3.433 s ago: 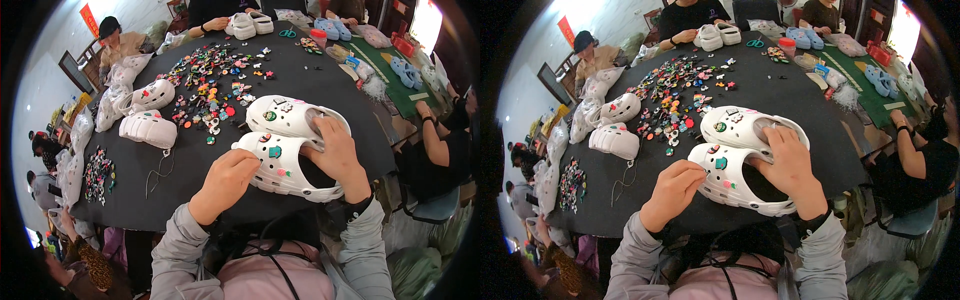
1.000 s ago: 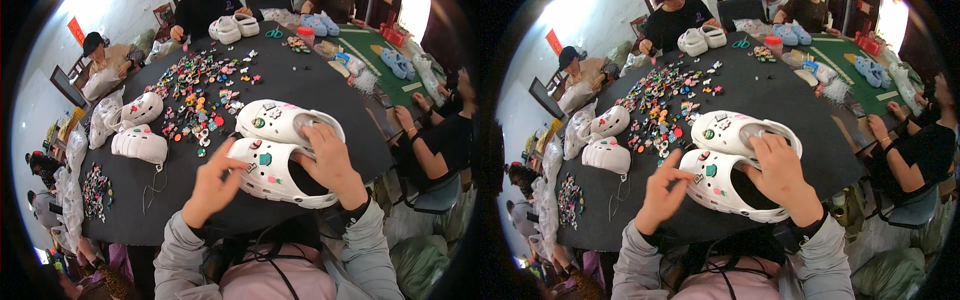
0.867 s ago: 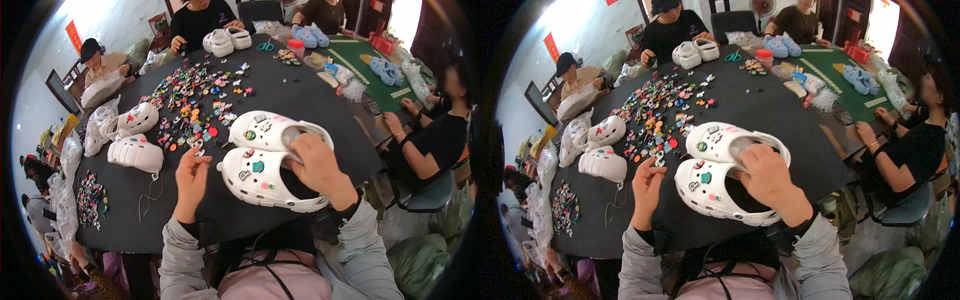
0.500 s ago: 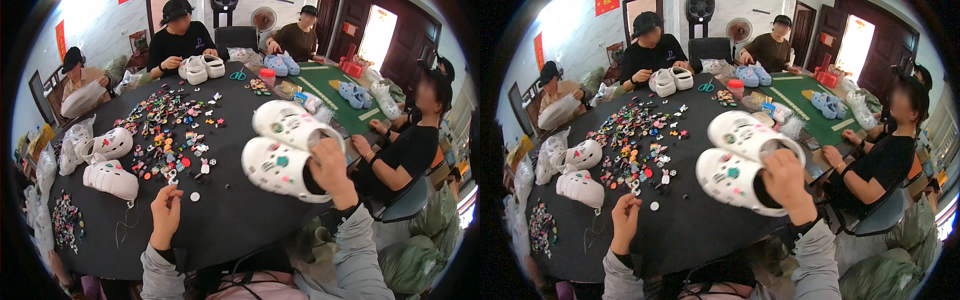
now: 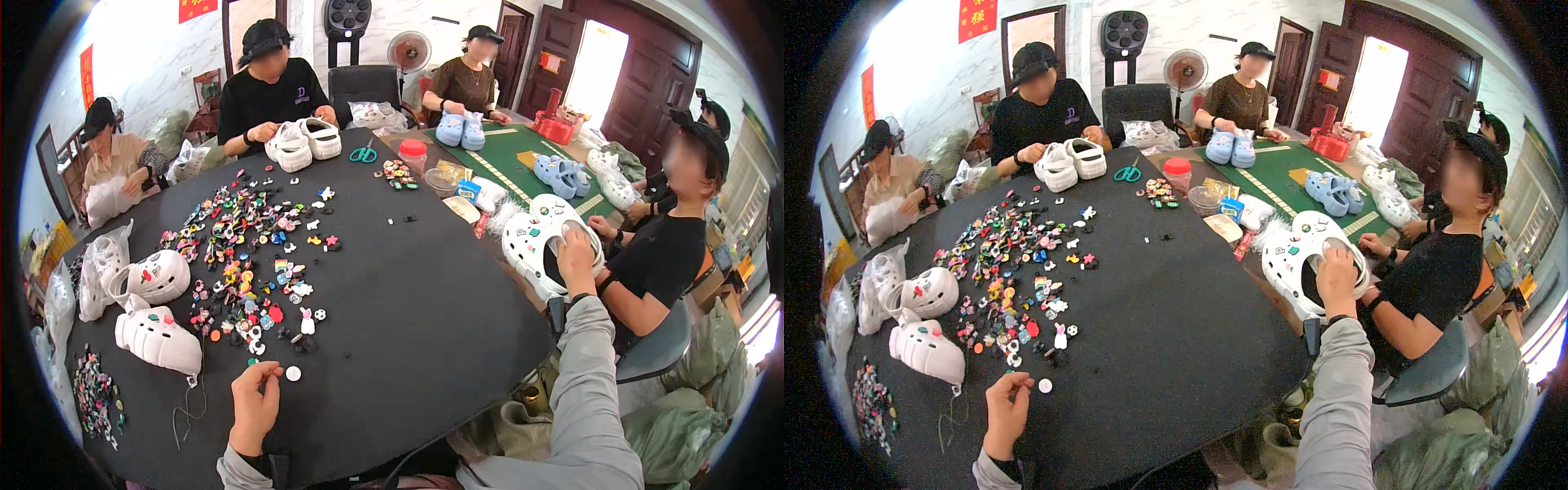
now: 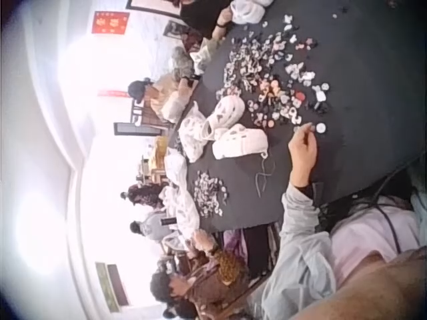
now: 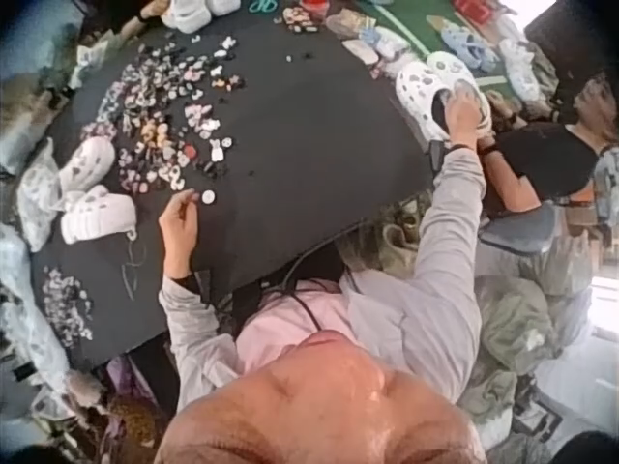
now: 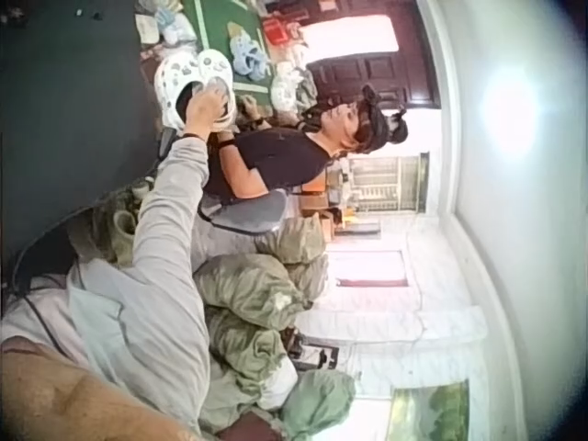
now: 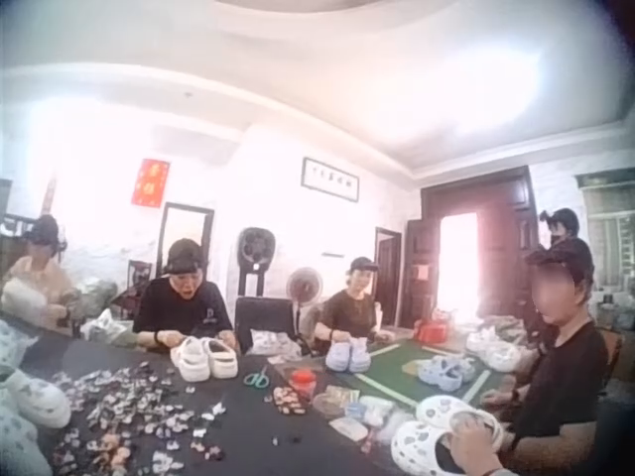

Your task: Decorating foam clogs with decorative charms and packing them into bags.

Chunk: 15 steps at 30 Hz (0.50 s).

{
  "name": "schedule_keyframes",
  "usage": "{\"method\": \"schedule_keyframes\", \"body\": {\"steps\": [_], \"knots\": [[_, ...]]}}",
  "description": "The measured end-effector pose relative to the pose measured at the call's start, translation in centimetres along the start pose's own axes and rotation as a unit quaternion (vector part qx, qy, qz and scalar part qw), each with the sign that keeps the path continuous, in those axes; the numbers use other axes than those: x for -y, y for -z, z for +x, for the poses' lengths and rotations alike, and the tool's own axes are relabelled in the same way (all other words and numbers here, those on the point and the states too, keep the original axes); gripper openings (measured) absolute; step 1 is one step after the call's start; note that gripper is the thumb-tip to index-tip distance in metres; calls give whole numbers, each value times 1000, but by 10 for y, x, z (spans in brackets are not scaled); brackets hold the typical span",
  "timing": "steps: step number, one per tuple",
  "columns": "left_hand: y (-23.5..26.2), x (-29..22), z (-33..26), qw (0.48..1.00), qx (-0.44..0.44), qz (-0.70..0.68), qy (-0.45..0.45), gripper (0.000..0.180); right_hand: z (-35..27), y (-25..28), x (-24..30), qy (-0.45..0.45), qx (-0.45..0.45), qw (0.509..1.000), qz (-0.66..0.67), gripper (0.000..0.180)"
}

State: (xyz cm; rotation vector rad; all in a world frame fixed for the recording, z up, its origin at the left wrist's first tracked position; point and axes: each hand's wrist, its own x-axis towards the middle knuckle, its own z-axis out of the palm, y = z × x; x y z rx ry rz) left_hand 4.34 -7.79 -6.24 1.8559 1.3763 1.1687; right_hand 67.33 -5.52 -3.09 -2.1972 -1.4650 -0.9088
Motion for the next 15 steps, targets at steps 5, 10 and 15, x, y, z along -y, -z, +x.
{"method": "schedule_keyframes", "body": {"steps": [5,10,15], "knots": [[0,-2,-1,1000,-3,10,-8,18,-23,-31,24,-65,277,957,50,40],[7,-6,-2,999,9,35,-12,18,-22,-66,0,45,261,964,-22,50],[-1,-8,6,996,41,70,-43,17,-23,44,63,89,301,946,82,29]]}}
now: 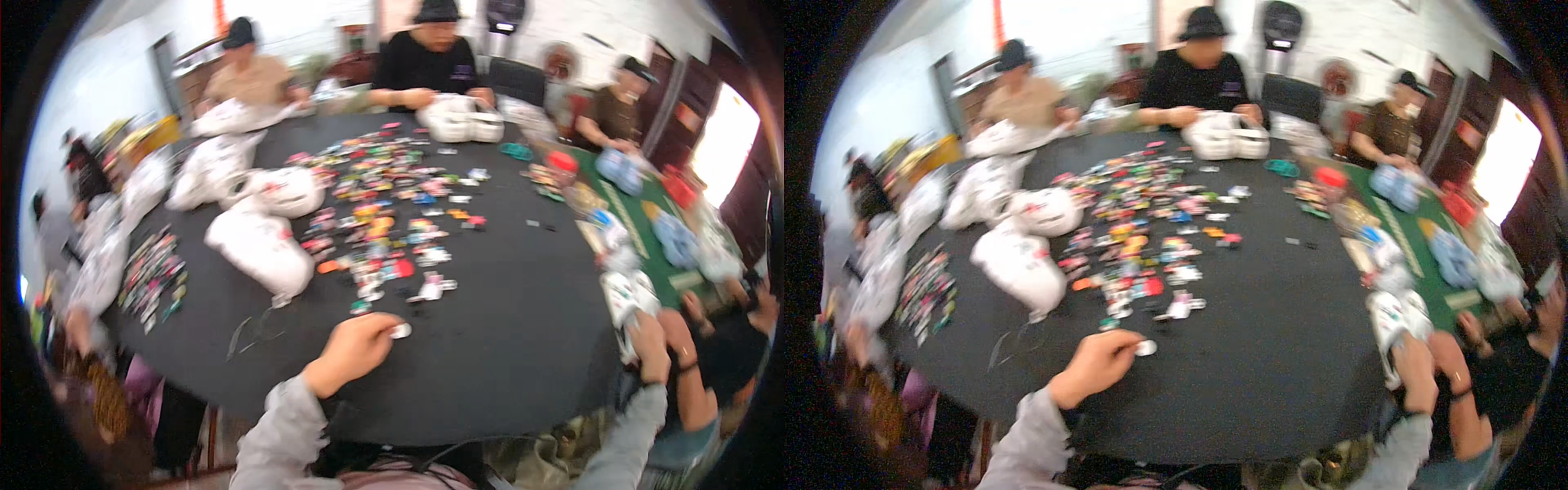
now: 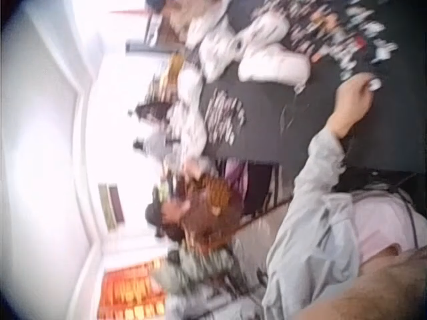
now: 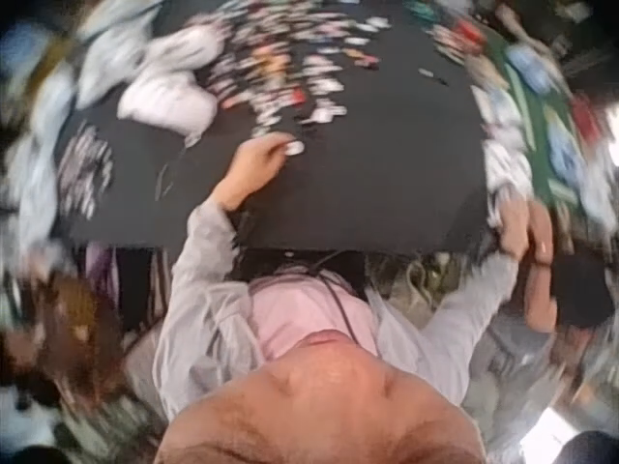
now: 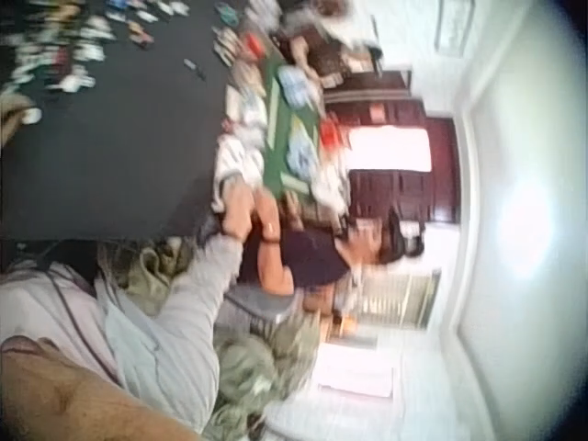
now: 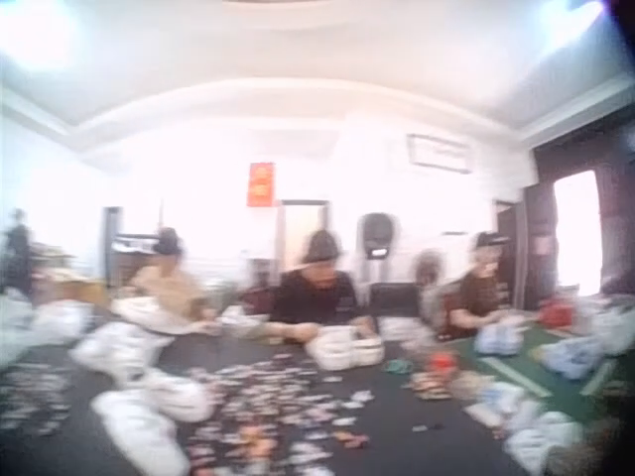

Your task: Decorating foam clogs with decorative charms and packing them into bags.

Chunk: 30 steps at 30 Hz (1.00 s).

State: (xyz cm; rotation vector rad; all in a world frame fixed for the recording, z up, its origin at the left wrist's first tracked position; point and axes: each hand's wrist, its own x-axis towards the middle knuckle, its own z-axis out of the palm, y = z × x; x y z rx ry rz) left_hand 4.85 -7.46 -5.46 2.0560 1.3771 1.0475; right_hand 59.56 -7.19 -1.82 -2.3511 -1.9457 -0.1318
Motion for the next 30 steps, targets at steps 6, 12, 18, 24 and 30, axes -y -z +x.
{"method": "schedule_keyframes", "body": {"steps": [6,12,18,24,30], "knots": [[43,-10,-7,998,-8,-20,-56,17,-69,19,103,224,-102,963,113,35],[144,20,12,972,-203,115,-35,21,-117,-4,182,299,-113,921,223,33],[207,103,19,918,-237,319,-15,26,-130,-28,211,259,-115,933,221,32],[203,97,-37,936,-181,302,32,39,-130,-33,205,246,-95,936,235,30],[187,79,-121,933,-157,312,84,45,-128,-34,205,241,-92,938,231,29]]}}
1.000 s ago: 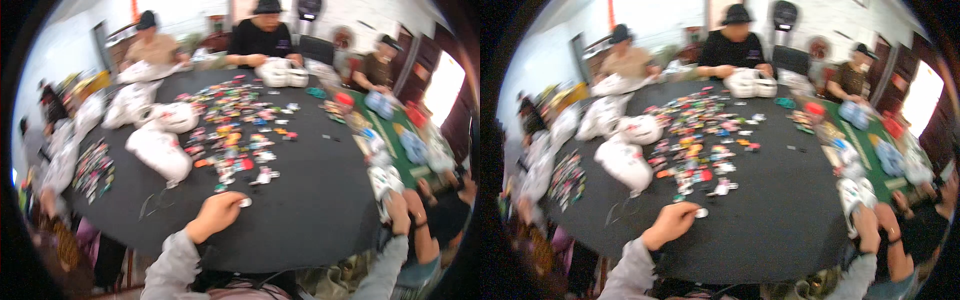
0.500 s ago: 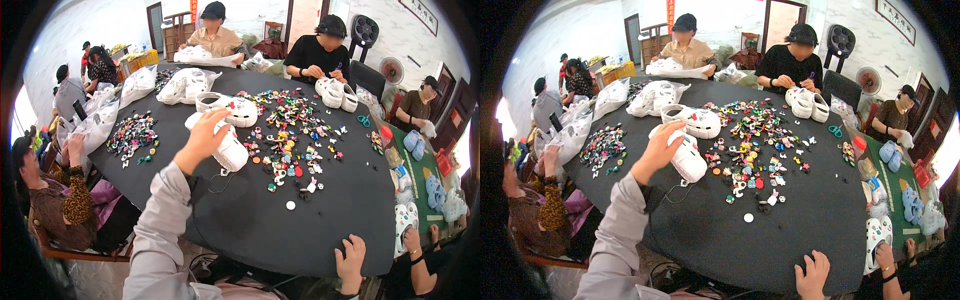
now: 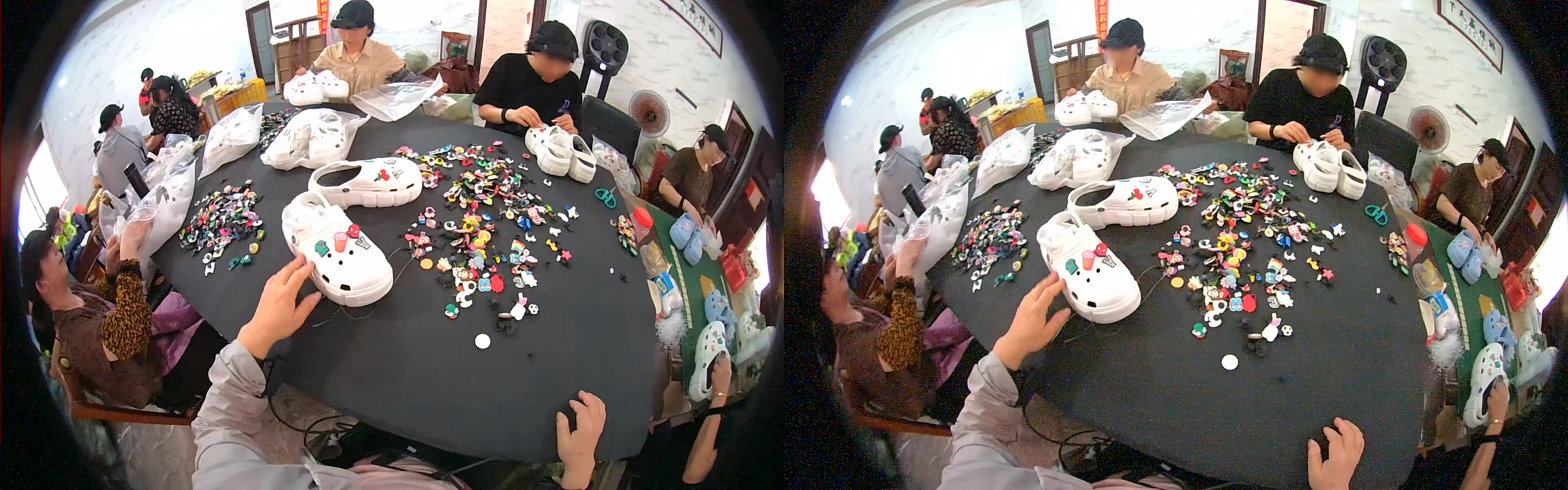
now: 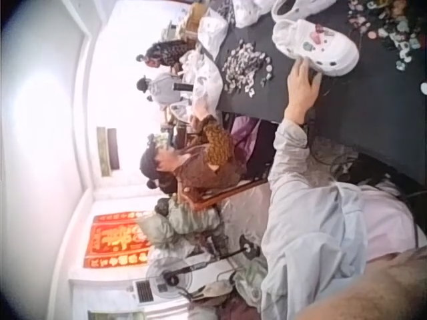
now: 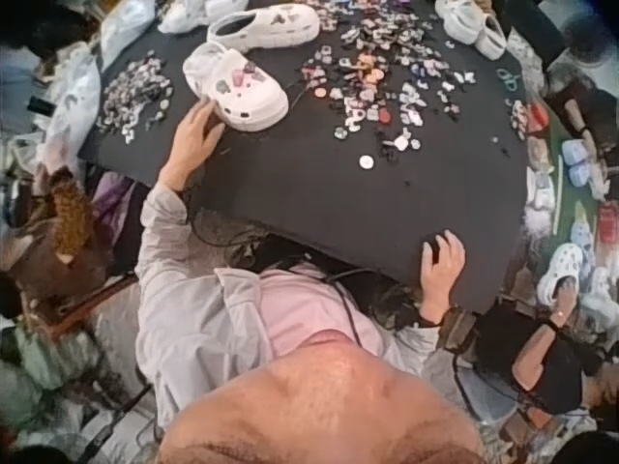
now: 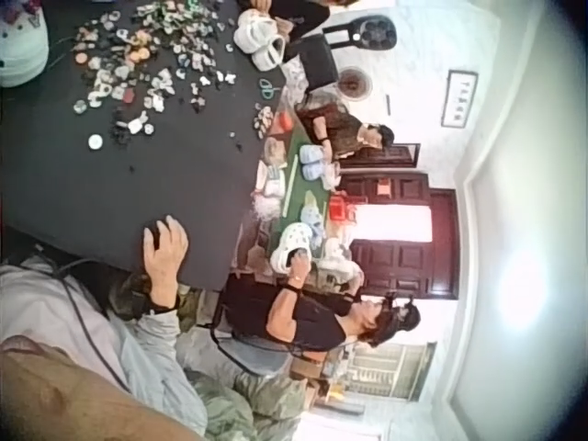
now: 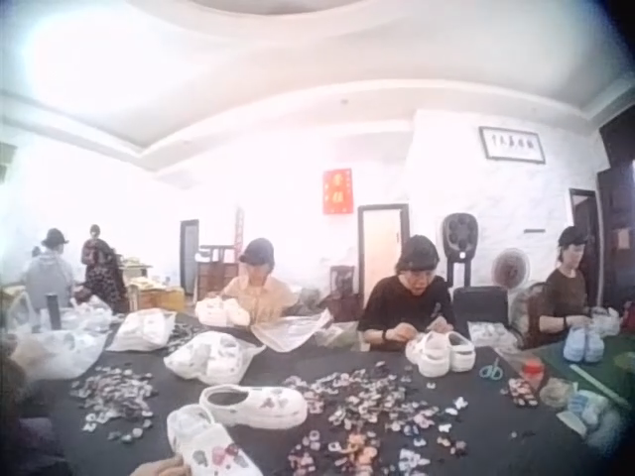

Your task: Decorating foam clogs with decorative charms and packing them into bags.

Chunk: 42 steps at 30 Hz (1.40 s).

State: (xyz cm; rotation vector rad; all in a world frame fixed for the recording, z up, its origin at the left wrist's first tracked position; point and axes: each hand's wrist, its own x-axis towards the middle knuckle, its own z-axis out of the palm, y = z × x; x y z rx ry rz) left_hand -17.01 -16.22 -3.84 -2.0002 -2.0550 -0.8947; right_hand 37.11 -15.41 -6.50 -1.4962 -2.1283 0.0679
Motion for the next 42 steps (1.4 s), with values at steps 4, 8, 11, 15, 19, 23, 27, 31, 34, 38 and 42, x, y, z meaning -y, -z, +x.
{"method": "schedule_keyframes", "body": {"steps": [4,8,11,15,19,23,27,31,34,38,42], "knots": [[13,14,3,998,-57,3,-20,25,0,0,-1,13,-4,1000,-7,29],[31,16,68,981,-189,-33,-29,16,2,0,3,13,-7,1000,2,28],[33,21,126,990,-119,42,-70,28,2,0,6,11,-13,1000,-5,28],[5,38,172,984,46,169,-41,41,-1,-2,2,13,-22,1000,11,27],[-2,50,204,936,330,120,31,47,-1,-4,4,2,-31,999,16,26],[2,56,213,905,420,8,67,45,2,0,7,0,-26,1000,18,27],[1,62,214,926,370,-3,78,34,5,0,6,-1,-30,1000,8,27],[-8,68,222,970,227,12,83,22,6,0,7,-4,-29,1000,3,26],[-24,53,223,978,159,84,110,20,6,0,7,-5,-30,1000,2,26],[-47,68,228,982,77,74,156,30,6,-2,5,1,-34,999,5,25],[-59,97,232,966,122,-143,178,32,9,0,10,3,-33,999,10,24]]}}
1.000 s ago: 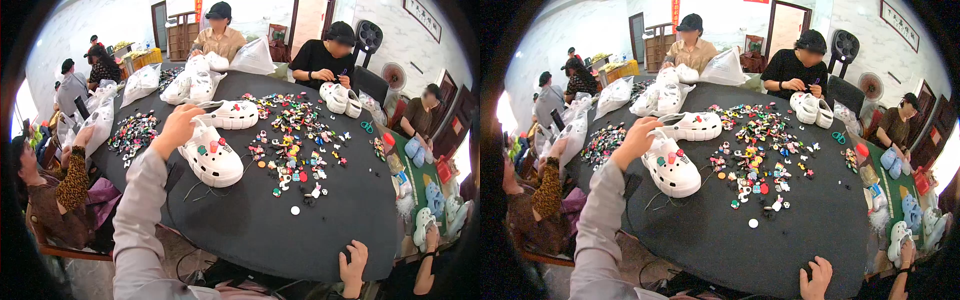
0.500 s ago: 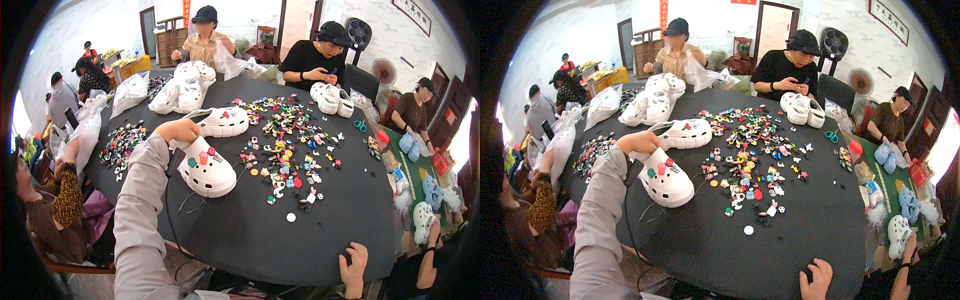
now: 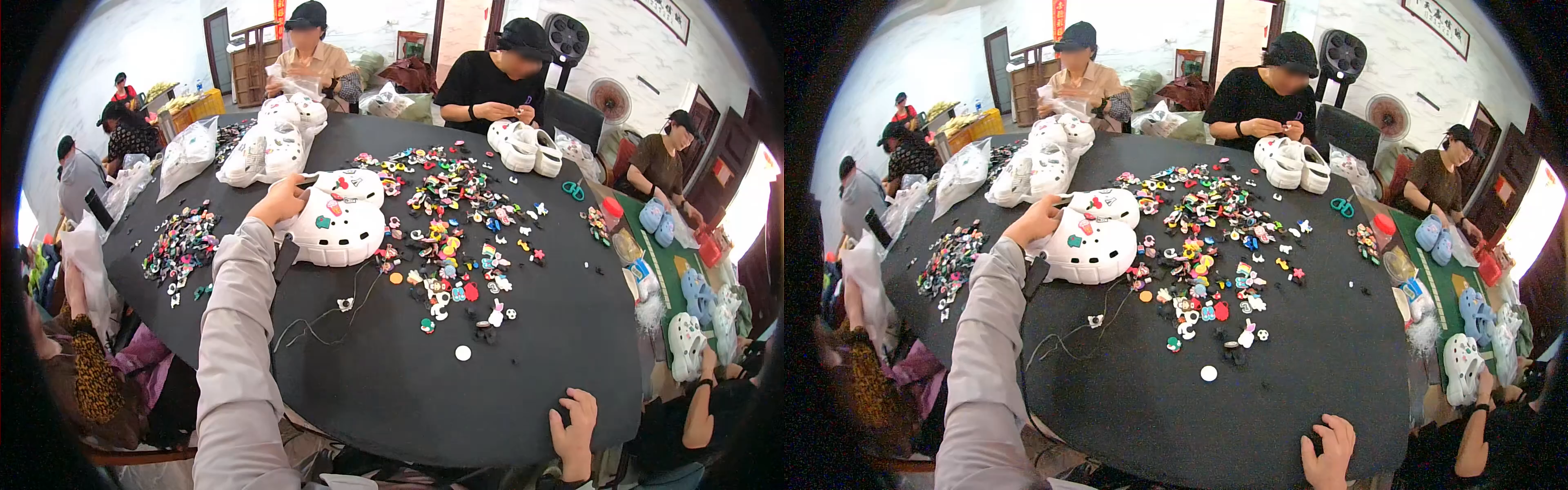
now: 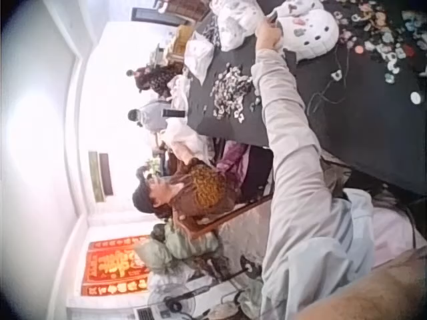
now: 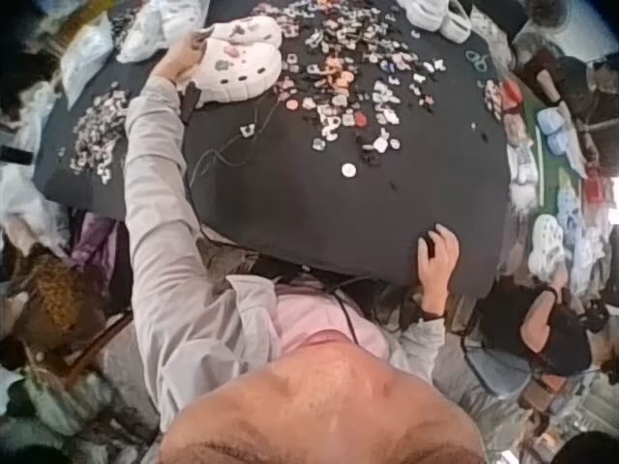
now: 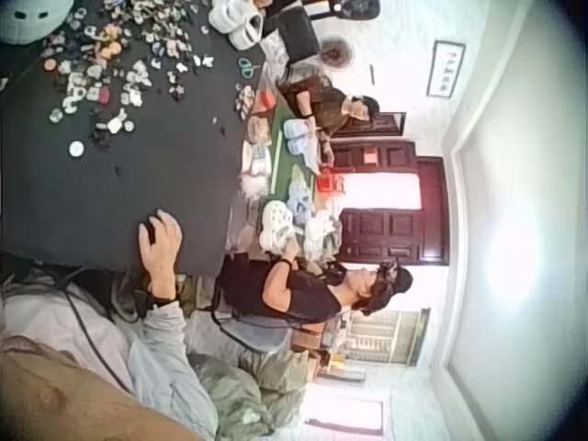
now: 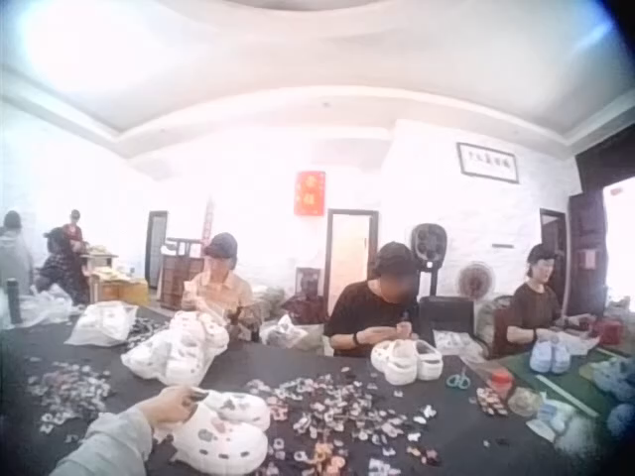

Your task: Decorating foam clogs with decorative charms and packing them into bags.

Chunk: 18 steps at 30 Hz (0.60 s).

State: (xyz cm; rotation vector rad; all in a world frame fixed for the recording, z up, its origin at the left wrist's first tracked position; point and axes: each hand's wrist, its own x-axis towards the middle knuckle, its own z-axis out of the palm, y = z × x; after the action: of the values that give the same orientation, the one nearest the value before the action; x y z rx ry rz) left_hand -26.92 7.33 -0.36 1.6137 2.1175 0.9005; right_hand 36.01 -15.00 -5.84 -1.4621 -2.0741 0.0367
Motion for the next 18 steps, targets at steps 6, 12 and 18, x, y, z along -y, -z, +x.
{"method": "schedule_keyframes", "body": {"steps": [6,12,18], "knots": [[-2,-59,-44,950,-40,310,-18,21,-5,-2,-11,-11,-11,1000,-12,23],[6,-68,-93,913,-160,303,-221,9,-9,-5,-15,1,-12,1000,8,27],[5,-152,-152,926,-95,155,-331,14,-12,0,-10,29,-33,999,-7,26]]}}
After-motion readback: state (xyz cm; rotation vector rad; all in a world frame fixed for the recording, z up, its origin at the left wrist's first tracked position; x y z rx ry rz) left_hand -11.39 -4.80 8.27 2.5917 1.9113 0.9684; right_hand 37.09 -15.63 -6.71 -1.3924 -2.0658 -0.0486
